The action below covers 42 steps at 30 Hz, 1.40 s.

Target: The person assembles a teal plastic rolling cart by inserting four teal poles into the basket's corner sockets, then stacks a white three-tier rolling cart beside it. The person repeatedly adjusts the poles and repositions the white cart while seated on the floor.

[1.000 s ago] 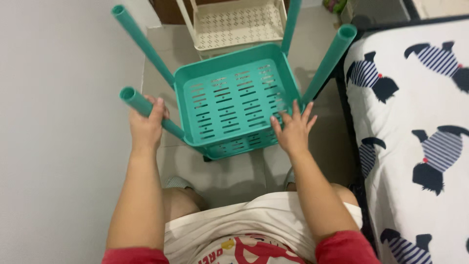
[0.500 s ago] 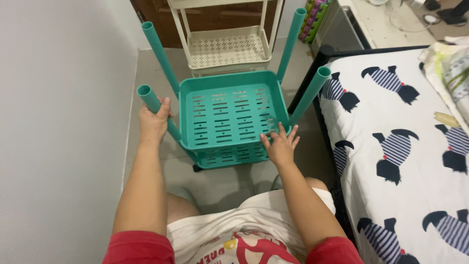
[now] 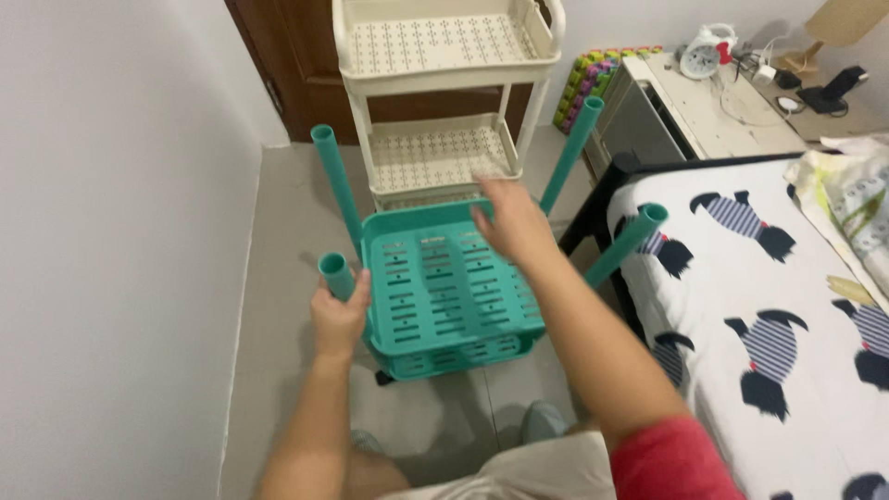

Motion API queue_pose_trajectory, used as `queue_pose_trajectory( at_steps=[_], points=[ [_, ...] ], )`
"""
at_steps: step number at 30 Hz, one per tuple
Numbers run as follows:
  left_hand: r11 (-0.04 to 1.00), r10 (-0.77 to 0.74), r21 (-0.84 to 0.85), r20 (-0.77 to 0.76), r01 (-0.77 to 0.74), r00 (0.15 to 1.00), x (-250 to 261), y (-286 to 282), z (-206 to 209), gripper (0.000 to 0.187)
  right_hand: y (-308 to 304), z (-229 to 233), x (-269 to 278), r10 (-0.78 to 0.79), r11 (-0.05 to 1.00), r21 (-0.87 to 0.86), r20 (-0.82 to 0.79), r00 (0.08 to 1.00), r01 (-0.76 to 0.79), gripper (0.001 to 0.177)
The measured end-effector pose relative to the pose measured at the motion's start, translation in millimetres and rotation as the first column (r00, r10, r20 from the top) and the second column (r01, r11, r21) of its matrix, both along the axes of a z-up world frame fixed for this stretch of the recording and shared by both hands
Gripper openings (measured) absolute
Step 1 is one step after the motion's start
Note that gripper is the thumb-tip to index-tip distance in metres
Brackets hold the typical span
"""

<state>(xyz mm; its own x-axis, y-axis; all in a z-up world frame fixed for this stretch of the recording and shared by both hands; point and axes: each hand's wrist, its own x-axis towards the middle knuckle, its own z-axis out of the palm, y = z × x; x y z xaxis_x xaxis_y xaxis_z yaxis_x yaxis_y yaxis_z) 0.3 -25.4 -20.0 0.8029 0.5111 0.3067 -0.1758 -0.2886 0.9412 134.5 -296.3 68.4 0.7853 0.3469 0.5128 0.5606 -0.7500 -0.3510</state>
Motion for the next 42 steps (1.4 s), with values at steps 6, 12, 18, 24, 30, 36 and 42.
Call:
queue_pose_trajectory(
  at_steps=[6,12,18,24,30,36,42],
  points=[
    [1.000,0.012,0.007,0.016,-0.012,1.000,17,-9,3,0.024,35,22,153,-0.078,0.997,0.019,0.176,0.981,0.076,0.061],
    [0.987,-0.159,-0.007,0.036,0.160,0.987,19,0,-2,0.023,43,25,214,-0.142,0.986,-0.068,0.171,0.975,0.155,0.058],
    [0.969,-0.237,-0.074,0.002,0.236,0.972,4,8,-5,0.022,41,21,211,-0.159,0.984,-0.056,0.176,0.971,0.171,0.018],
    [0.979,-0.181,-0.127,-0.175,0.160,0.968,-42,3,-5,0.021,36,19,191,-0.117,0.993,-0.001,0.180,0.977,0.119,0.009],
    [0.992,-0.124,-0.012,-0.134,0.123,0.983,-76,4,-7,0.021,33,23,182,-0.118,0.989,-0.071,0.166,0.979,0.131,0.021],
    [0.993,-0.037,0.115,0.111,0.024,0.993,-72,6,-6,0.019,26,82,131,-0.114,0.967,-0.231,-0.015,0.993,0.108,0.067],
    [0.989,-0.027,0.146,0.077,0.016,0.997,-86,45,-2,0.017,-42,154,41,-0.246,0.943,-0.266,-0.141,0.959,0.202,0.035]
  ],
)
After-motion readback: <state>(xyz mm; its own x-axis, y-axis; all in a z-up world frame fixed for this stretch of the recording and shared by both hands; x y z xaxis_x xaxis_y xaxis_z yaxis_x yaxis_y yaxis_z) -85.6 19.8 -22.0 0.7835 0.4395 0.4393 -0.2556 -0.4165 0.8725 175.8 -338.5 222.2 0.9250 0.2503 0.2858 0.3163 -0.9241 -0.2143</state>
